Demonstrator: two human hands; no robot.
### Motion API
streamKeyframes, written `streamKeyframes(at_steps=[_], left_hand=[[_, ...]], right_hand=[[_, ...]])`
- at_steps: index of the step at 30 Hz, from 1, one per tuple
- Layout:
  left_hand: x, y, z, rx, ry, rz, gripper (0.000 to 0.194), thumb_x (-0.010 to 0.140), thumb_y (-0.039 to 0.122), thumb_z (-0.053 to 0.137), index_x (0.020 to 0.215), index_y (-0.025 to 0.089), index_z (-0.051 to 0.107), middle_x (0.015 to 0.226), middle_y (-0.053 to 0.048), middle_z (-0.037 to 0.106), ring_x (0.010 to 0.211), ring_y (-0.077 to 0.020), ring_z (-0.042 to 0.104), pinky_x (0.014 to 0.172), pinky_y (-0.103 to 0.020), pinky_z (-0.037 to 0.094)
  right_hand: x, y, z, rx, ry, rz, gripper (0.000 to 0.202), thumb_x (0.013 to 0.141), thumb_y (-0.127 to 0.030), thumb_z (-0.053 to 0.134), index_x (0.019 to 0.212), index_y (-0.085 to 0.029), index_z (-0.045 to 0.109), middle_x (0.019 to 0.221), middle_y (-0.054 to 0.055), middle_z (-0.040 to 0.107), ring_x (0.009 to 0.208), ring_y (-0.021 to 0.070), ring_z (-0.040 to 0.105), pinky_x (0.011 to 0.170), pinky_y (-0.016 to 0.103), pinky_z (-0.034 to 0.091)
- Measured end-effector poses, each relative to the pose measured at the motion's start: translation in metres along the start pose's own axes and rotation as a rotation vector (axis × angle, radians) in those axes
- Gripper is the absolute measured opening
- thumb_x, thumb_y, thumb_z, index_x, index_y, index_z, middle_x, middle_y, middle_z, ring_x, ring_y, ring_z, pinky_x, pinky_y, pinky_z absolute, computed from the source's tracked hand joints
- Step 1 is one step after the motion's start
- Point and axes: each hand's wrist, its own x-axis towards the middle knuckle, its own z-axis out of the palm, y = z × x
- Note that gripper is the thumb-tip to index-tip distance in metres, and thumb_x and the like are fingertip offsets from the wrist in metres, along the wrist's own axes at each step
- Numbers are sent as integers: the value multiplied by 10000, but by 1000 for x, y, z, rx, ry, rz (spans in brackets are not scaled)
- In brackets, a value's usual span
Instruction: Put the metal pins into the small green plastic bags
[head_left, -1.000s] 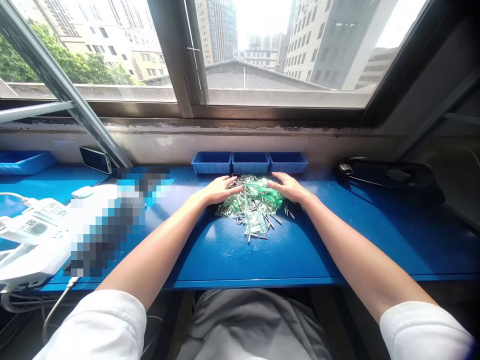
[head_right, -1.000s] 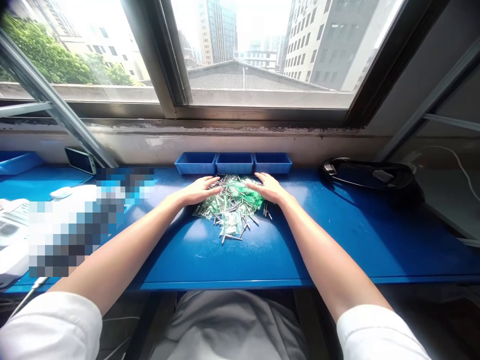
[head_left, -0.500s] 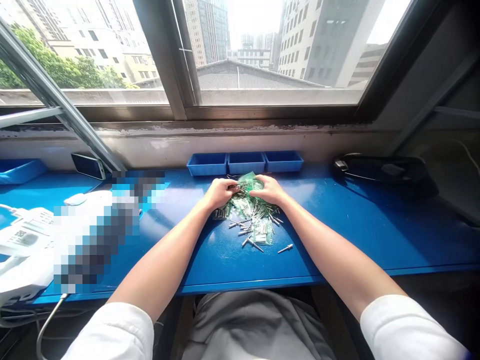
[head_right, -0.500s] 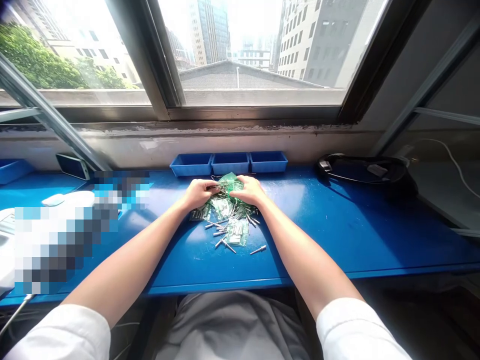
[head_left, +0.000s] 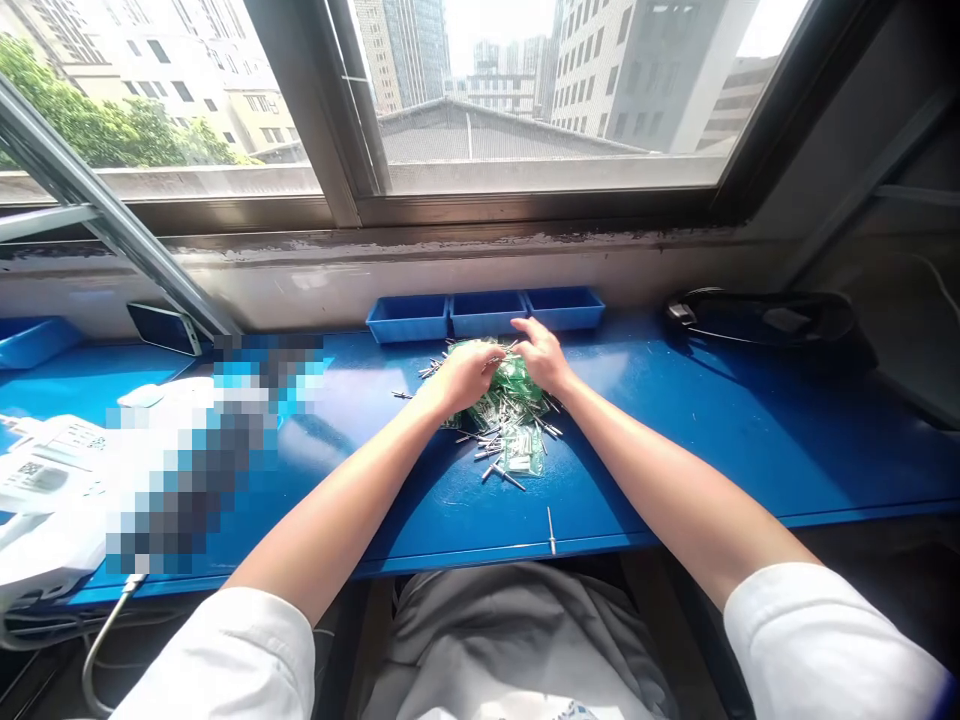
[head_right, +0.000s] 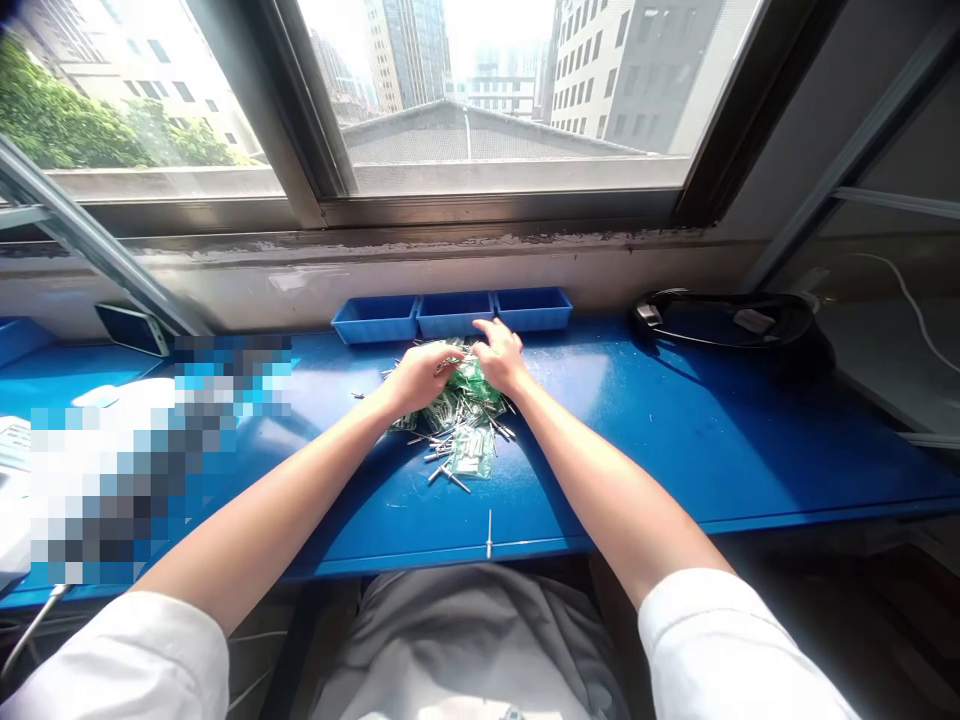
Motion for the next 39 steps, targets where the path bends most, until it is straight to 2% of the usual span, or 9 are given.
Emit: streamKeyframes(at_steps=[3, 6, 9, 13, 16, 24, 29, 34, 39], left_hand=[[-4, 7, -2, 18, -127, -30, 459, 779, 127, 506, 1233, 144, 564, 1320, -106, 562, 1240, -228, 505, 1075, -378, 390], [-8, 7, -14, -38, -111, -90, 551, 729, 86, 486, 1273, 161, 527, 1389, -84, 500, 1287, -202, 457, 1111, -363, 346], [-11, 3, -20, -43, -43, -87, 421, 721, 105, 484, 1113, 167, 625, 1309, -75, 565, 1216, -200, 519, 1077, -359, 385], [-14, -3, -18, -53, 60, -75, 351, 726, 129, 484, 1030, 173, 654, 1232, -66, 600, 1149, -191, 557, 1038, -346, 422], [-14, -9, -19, -38, 129, -115, 351, 724, 130, 477, 1024, 170, 656, 1221, -65, 601, 1142, -196, 557, 1044, -343, 415], [-16, -33, -25, 5, 163, -249, 340, 722, 165, 465, 1004, 179, 653, 1144, -59, 633, 1112, -204, 567, 1022, -342, 436], [-18, -38, -20, 60, 36, -301, 424, 811, 267, 444, 1195, 152, 583, 1251, -81, 599, 1178, -212, 539, 1057, -348, 402], [-22, -23, -17, 178, -182, -183, 642, 874, 533, 392, 1329, 90, 487, 1422, -152, 446, 1347, -249, 376, 1144, -360, 267], [-30, -20, -17, 189, -343, -144, 1054, 633, 765, 570, 1460, 175, 287, 1539, -149, 222, 1413, -340, 214, 1146, -468, 221]], right_hand=[[-20, -5, -32, 44, 160, -97, 489, 753, -242, 502, 1232, -155, 550, 1345, 103, 521, 1373, 303, 299, 1121, 507, 234], [-63, -15, -64, 36, -12, -403, 442, 720, -278, 634, 1151, -187, 593, 1286, 112, 549, 1263, 302, 426, 1059, 476, 334], [-113, -28, -79, 77, -287, -630, 197, 775, -208, 619, 971, -205, 642, 913, 63, 651, 886, 198, 576, 829, 358, 468], [-154, -44, -76, 64, -690, -681, 132, 834, -200, 599, 954, -192, 653, 863, 60, 626, 785, 151, 527, 718, 291, 443], [-161, -49, -67, -59, -737, -687, 110, 864, -242, 579, 917, -199, 665, 843, 60, 592, 775, 155, 481, 704, 298, 406], [-150, -57, -55, -276, -698, -725, 202, 931, -275, 478, 828, -164, 611, 864, 68, 539, 851, 183, 419, 734, 304, 389], [-88, -49, -53, -416, -431, -538, 167, 913, -230, 492, 821, -163, 615, 876, 81, 548, 877, 207, 429, 824, 368, 395], [-24, -26, -25, -492, -305, -326, 119, 845, -272, 576, 810, -184, 647, 975, 96, 581, 977, 257, 472, 875, 419, 412], [-22, -10, 1, -400, -201, -303, 425, 842, -378, 554, 1220, -185, 558, 1328, 119, 503, 1236, 278, 426, 1031, 447, 360]])
